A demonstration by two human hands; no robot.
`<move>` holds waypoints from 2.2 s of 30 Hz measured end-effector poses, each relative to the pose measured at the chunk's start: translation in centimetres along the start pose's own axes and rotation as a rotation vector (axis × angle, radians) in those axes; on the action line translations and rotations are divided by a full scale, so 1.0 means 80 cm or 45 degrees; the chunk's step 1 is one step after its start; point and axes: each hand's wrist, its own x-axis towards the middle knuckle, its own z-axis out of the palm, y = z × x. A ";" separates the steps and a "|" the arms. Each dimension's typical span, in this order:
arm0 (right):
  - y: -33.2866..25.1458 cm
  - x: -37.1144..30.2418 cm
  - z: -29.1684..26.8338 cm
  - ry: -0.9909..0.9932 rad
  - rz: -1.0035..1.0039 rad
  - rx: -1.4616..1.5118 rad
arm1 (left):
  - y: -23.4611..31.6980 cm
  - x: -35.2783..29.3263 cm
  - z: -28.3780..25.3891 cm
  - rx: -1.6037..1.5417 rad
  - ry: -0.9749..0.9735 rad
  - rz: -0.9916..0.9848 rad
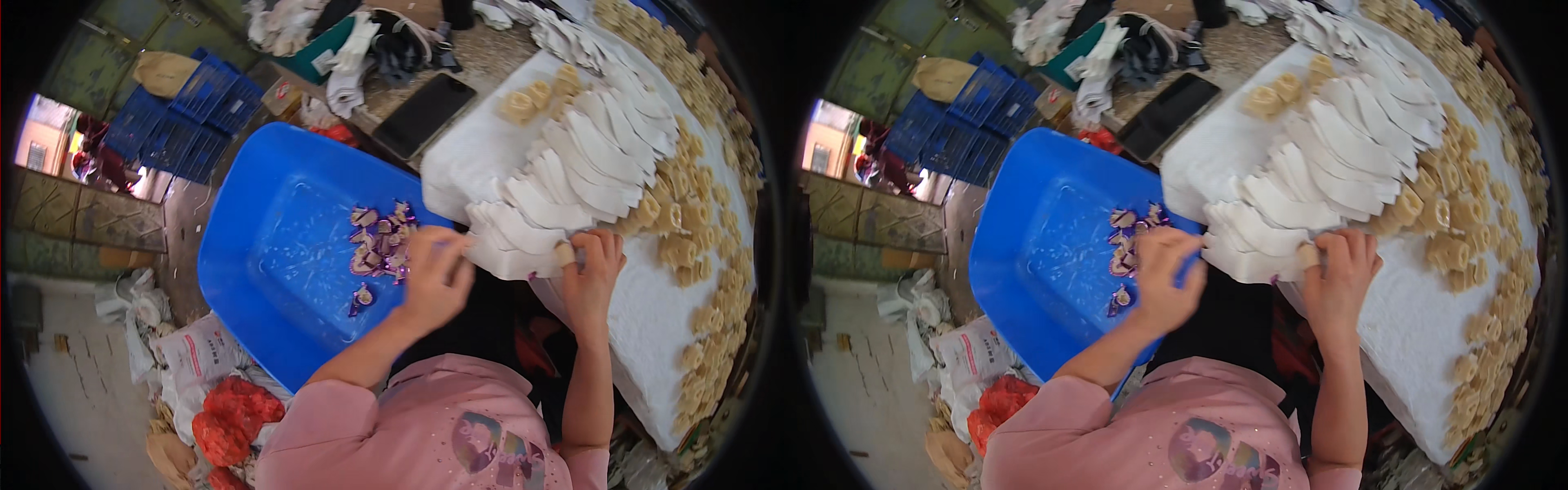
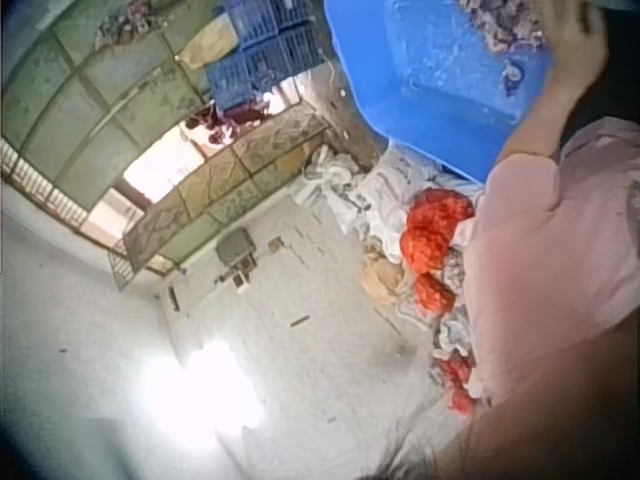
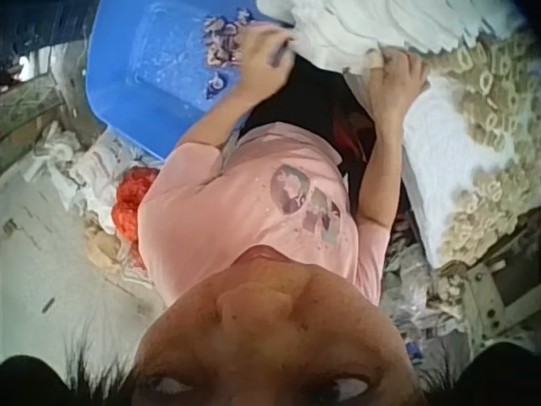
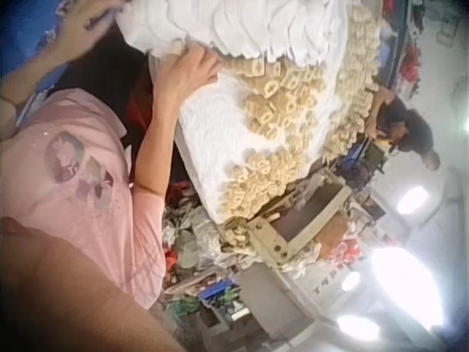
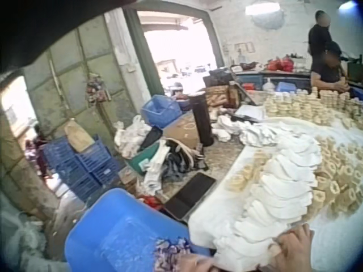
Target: Manually assembling and preparing plastic shoe components and fabric uppers at a factory workstation.
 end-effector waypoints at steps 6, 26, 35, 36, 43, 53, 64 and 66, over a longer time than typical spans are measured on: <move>-0.001 0.005 -0.010 -0.172 0.085 0.155 | 0.064 0.004 0.059 -0.331 -0.207 0.453; -0.017 0.016 -0.004 0.117 -0.139 0.239 | 0.054 0.010 0.070 -0.089 -0.425 0.562; -0.009 0.031 -0.011 -0.185 -0.235 0.047 | 0.050 0.010 0.071 -0.089 -0.426 0.569; -0.008 0.030 -0.005 -0.162 -0.249 0.013 | 0.050 0.010 0.071 -0.063 -0.428 0.575; -0.026 0.040 -0.003 -0.342 -0.323 -0.218 | 0.049 0.012 0.069 -0.027 -0.442 0.582; -0.020 0.039 0.008 -0.277 -0.339 -0.006 | 0.045 0.009 0.070 -0.017 -0.442 0.593; -0.018 0.043 -0.079 0.062 0.361 1.631 | 0.052 0.020 0.056 -0.281 -0.520 0.472; -0.007 0.029 -0.089 0.076 0.403 1.585 | 0.061 0.028 0.048 -0.425 -0.384 0.175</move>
